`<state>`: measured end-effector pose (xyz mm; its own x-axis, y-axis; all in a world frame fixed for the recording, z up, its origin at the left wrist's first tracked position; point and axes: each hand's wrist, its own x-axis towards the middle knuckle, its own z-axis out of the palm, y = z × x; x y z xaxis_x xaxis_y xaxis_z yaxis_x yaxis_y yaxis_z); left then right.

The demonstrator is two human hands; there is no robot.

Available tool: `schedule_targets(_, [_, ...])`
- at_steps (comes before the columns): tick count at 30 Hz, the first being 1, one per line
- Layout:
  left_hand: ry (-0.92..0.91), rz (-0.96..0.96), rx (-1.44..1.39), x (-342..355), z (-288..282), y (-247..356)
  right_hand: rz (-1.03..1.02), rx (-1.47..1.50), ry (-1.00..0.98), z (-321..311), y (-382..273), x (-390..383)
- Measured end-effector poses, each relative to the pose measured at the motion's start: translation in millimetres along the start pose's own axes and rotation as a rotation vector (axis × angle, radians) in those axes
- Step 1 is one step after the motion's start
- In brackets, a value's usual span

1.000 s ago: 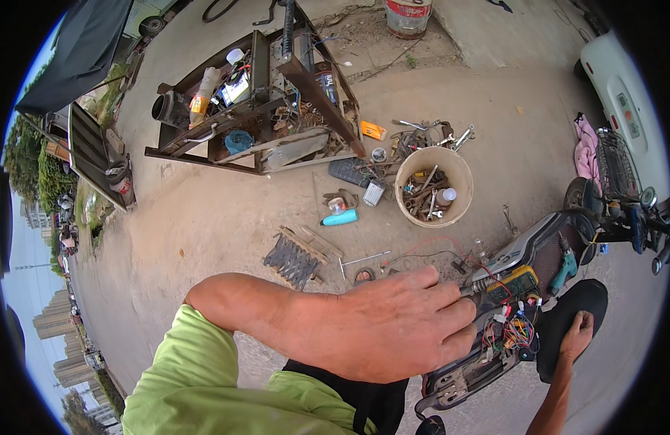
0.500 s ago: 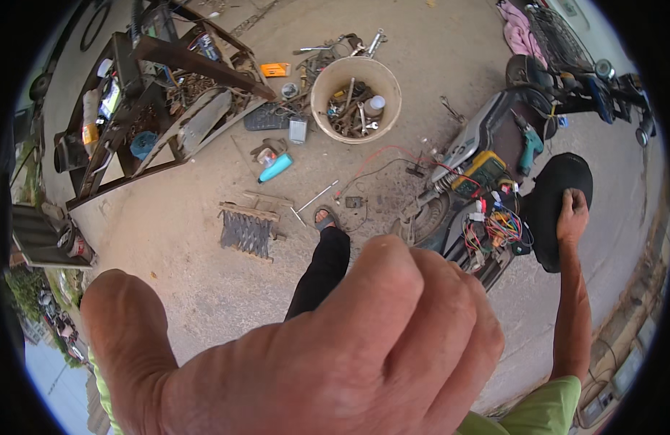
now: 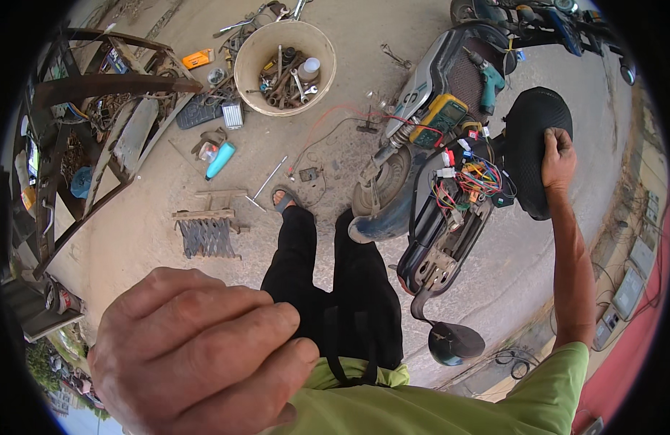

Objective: The person strips insulation from wires using pliers, twists the exposed strands together, and secures the connection with electrical tape. They then use a multimeter to test the electrical continuity of the repaired wiring on a scooter.

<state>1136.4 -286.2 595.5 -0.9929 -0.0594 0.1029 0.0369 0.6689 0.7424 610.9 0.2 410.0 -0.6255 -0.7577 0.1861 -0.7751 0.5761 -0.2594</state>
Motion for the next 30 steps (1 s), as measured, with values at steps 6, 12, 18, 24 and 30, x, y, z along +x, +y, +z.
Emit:
schedule_targets(6, [0.032, -0.774, -0.514, -48, 161, -108, 0.026, 0.003, -0.001, -4, 6, -2])
schedule_targets(12, [-0.021, -1.062, -0.913, -83, 303, -171, 0.037, 0.039, -0.014, -2, 9, -3])
schedule_targets(18, [-0.034, -1.068, -0.919, -78, 372, -200, 0.031, -0.007, -0.034, -6, 10, -4])
schedule_targets(24, [0.131, -1.222, -1.088, -43, 376, -231, 0.050, -0.015, -0.030, -5, -7, -5])
schedule_targets(30, [0.255, -1.221, -1.168, 8, 369, -226, 0.094, 0.048, 0.026, -5, -27, -2])
